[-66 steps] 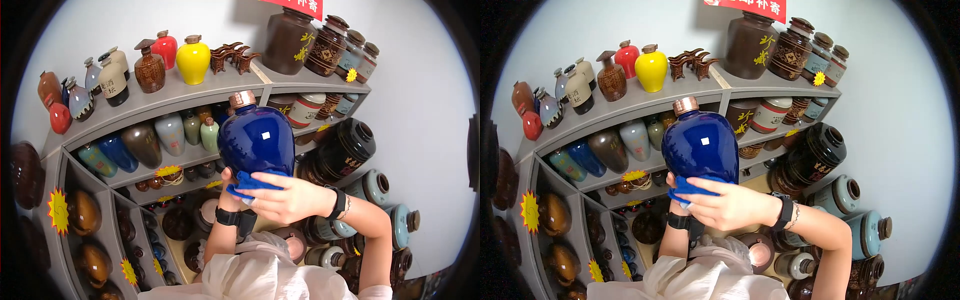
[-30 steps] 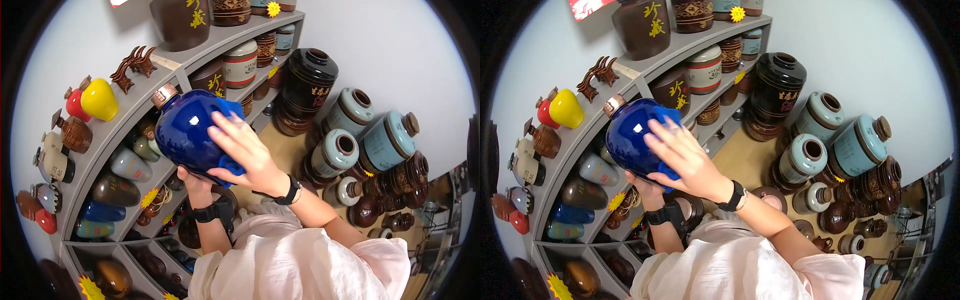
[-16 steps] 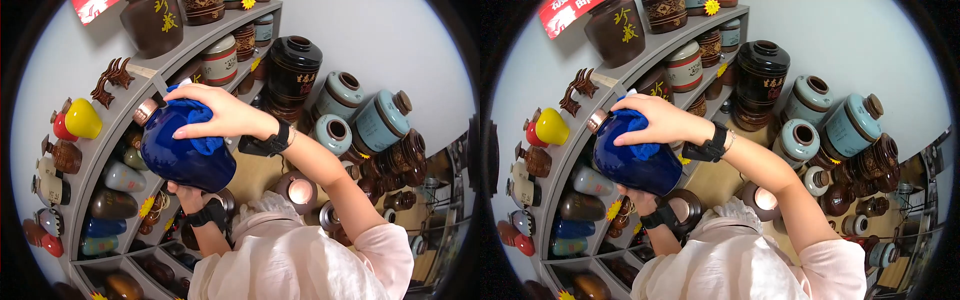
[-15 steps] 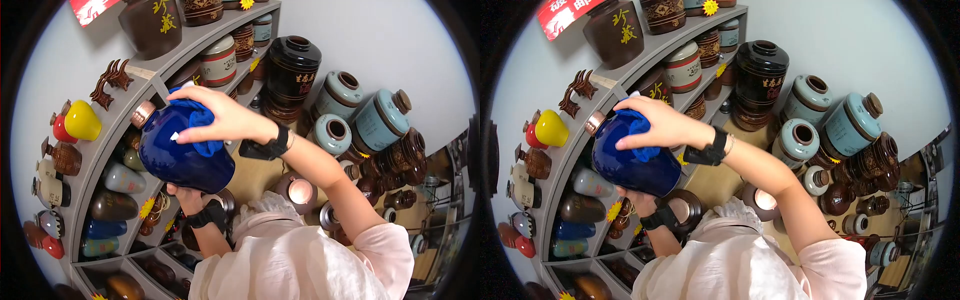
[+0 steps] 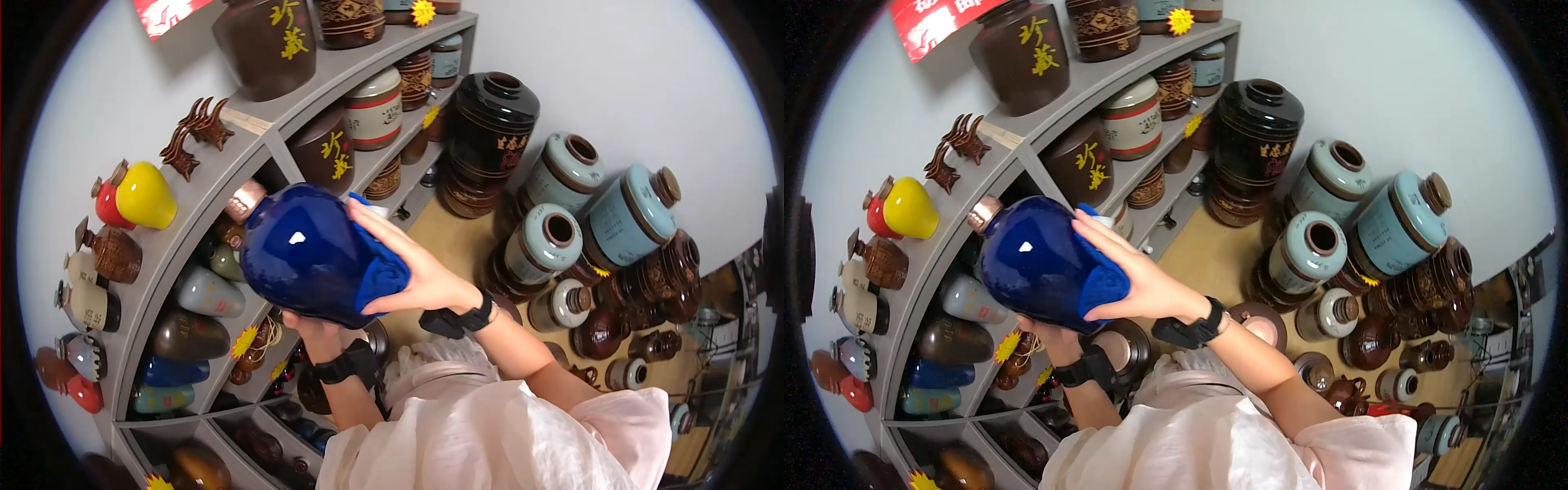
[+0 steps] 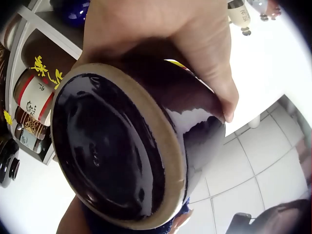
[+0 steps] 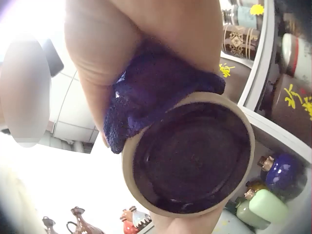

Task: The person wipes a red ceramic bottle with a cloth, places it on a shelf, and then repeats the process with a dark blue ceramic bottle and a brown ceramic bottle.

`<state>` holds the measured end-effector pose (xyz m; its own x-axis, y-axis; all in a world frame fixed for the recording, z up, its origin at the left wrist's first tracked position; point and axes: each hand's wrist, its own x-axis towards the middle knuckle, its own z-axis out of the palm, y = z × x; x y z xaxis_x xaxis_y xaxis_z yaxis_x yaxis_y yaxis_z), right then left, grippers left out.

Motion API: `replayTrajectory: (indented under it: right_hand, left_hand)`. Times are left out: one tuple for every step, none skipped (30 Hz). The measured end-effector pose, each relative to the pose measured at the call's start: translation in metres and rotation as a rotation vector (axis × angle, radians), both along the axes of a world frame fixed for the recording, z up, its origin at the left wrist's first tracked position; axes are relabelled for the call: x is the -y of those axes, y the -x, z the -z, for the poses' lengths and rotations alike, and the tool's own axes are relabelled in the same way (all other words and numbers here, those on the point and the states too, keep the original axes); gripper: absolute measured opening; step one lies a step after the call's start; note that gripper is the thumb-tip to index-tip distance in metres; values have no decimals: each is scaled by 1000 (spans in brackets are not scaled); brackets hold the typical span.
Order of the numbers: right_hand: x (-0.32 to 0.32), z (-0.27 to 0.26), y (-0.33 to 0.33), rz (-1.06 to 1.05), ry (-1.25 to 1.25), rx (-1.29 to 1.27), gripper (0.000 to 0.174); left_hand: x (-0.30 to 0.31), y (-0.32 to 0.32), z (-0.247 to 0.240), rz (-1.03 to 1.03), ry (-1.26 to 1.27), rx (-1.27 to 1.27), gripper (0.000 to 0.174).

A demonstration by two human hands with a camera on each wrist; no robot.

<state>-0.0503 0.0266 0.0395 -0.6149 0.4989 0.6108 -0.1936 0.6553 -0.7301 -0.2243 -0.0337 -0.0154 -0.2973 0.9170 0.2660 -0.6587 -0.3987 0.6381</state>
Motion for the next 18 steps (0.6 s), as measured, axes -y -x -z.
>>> replayTrajectory:
  right_hand:
    - [-1, 3, -3, -5, 55, -26, 99]
    - [0, 5, -5, -9, 112, -54, 96]
    - [1, 6, -6, -41, 222, -108, 95]
    - [1, 3, -10, -58, 257, -102, 98]
    - [1, 1, -13, -50, 257, -100, 99]
    - [0, -1, -14, -40, 257, -97, 99]
    - [1, -4, -14, -25, 261, -109, 96]
    - [0, -10, -15, 2, 176, -61, 95]
    - [-1, -18, -17, 30, 91, -12, 95]
    - [-1, -27, -18, 59, 6, 35, 94]
    - [1, -39, -18, 91, -95, 90, 89]
    - [2, -49, -17, 94, -187, 140, 86]
    - [3, -59, -16, 96, -279, 189, 84]
    - [2, -67, -15, 98, -373, 238, 82]
    - [1, -73, -11, 75, -477, 258, 77]
    - [1, -79, -6, 62, -573, 237, 68]
    - [0, -87, -3, 27, -660, 253, 62]
    - [0, -94, -1, -8, -746, 269, 56]
  left_hand:
    - [5, -1, 3, -6, 8, 6, 110]
    - [11, -4, 7, -8, 17, 9, 110]
    - [15, -5, 10, -8, 19, 11, 110]
    - [18, -7, 12, -7, 24, 9, 110]
    - [21, -9, 13, -6, 26, 7, 110]
    - [22, -10, 14, -4, 27, 4, 110]
    - [23, -12, 15, -2, 28, 0, 110]
    - [23, -12, 16, -1, 26, -7, 110]
    - [23, -14, 16, 1, 22, -14, 110]
    - [21, -14, 16, 6, 19, -24, 110]
    - [21, -15, 15, 6, 14, -38, 110]
    - [19, -16, 13, 7, 6, -60, 110]
    - [16, -16, 11, 7, -1, -89, 110]
    - [13, -17, 8, 5, -16, -121, 110]
    - [9, -19, 4, -2, -34, -151, 111]
    - [5, -20, 0, -9, -51, -181, 111]
    - [4, -21, -3, -15, -64, -208, 111]
    - [2, -22, -6, -16, -68, -220, 111]
